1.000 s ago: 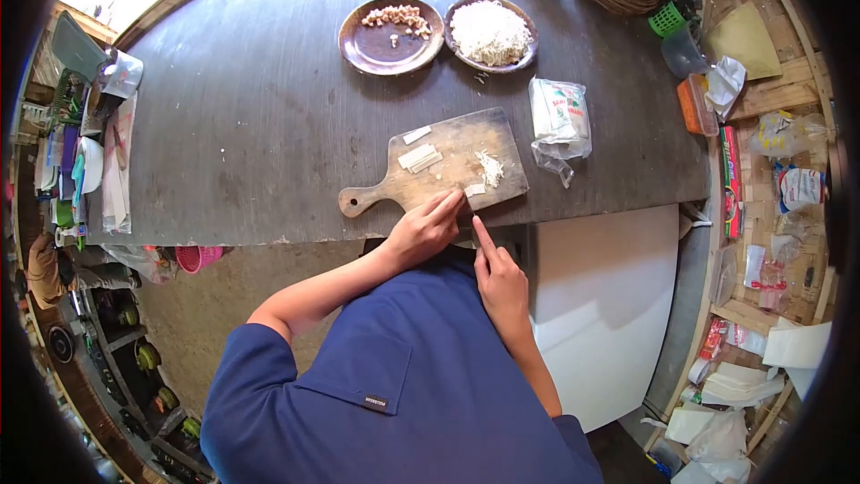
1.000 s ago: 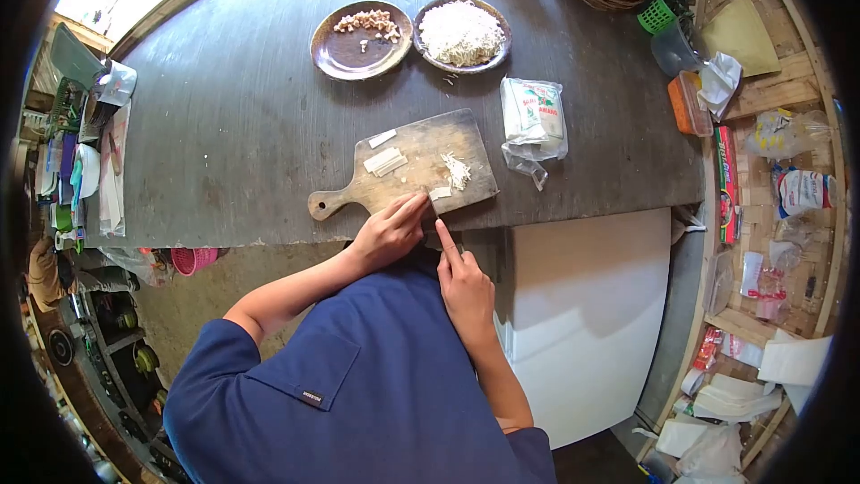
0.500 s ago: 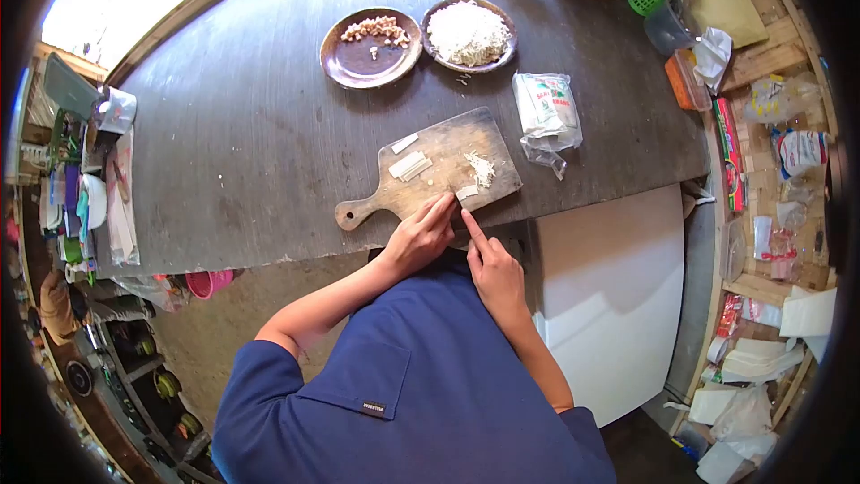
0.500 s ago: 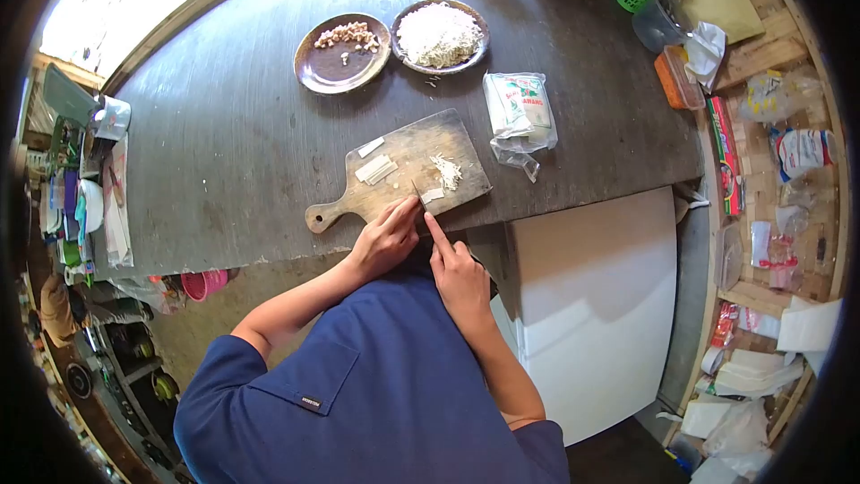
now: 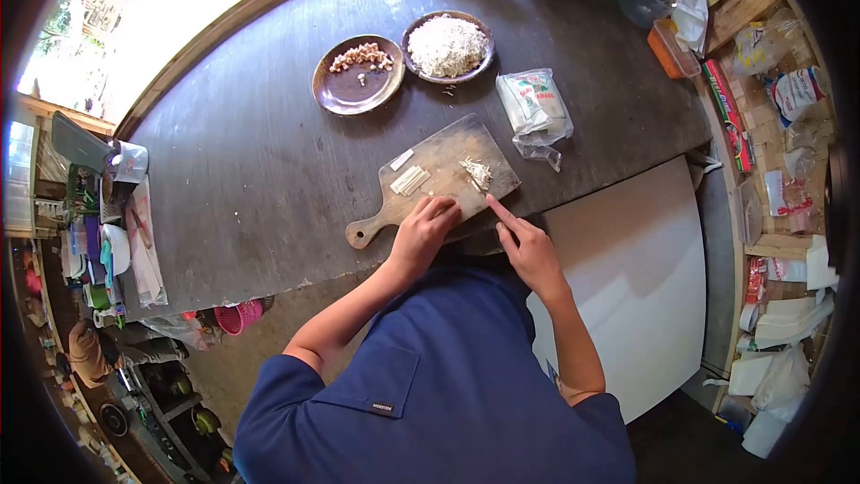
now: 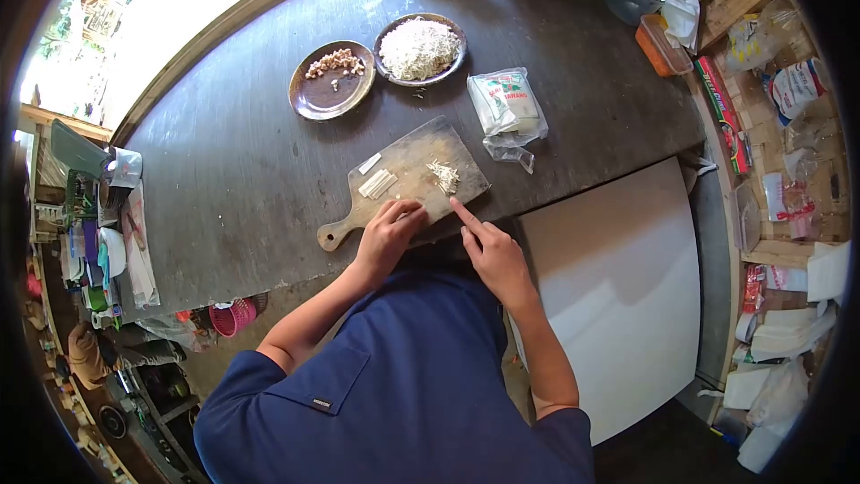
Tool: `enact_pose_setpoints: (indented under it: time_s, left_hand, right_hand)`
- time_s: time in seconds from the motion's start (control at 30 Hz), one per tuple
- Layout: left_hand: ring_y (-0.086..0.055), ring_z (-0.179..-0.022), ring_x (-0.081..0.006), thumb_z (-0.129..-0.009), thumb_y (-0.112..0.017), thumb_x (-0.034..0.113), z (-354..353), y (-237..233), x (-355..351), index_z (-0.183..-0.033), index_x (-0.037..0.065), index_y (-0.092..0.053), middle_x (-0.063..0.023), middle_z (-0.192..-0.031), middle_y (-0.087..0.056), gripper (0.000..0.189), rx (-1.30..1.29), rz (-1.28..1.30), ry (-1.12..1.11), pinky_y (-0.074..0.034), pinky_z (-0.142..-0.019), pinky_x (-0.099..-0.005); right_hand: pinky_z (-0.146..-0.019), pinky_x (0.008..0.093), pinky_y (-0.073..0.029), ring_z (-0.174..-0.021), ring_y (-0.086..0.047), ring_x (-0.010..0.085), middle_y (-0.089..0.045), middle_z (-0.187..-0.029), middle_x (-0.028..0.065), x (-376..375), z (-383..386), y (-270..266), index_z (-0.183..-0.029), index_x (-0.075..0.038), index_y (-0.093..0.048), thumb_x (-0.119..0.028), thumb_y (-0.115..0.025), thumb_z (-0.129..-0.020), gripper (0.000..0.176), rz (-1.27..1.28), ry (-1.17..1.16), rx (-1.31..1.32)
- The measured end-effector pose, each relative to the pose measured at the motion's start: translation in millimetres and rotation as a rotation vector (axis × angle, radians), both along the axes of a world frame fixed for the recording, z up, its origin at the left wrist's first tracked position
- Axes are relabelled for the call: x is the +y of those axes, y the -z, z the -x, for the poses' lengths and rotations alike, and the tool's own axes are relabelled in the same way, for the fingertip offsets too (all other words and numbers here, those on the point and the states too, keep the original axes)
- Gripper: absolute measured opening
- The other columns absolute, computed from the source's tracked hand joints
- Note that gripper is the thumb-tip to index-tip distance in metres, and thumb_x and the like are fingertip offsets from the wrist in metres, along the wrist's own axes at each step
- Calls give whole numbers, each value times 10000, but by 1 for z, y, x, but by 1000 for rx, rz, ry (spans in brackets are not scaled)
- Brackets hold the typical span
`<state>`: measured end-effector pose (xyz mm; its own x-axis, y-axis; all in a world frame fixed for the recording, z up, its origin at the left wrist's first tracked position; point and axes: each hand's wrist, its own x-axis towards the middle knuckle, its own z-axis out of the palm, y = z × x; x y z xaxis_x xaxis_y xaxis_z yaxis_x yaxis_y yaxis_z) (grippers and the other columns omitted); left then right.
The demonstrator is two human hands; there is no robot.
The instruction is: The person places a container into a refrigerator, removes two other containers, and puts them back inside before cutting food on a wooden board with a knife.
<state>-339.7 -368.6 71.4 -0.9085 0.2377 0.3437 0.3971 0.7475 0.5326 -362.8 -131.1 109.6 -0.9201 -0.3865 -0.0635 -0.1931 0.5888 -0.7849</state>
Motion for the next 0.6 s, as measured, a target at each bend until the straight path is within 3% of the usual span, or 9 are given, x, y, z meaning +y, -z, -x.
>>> enact_pose_setpoints:
  time_s: [0.17,0.6]
  left_hand:
    - [-676,-1097,-298,-886,-716,49,10,13,6,-1196,16,-719,-99,-1190,-691,312,-5,-42,13,-572,-954,-397]
    - [-674,-1098,-284,-843,-747,86,18,12,2,-1222,31,-729,-94,-1165,-677,383,61,73,44,-585,-927,-383]
  right_hand:
    - [-742,541,-568,-780,-681,415,-599,-821,162,-14,-28,4,-1603,-430,-469,-255,-576,-1083,560,-143,19,-8]
    - [-692,520,-568,-712,-665,372,-581,-806,134,-16,-51,-3,-1615,-419,-457,-244,-586,-1085,573,-243,103,-25]
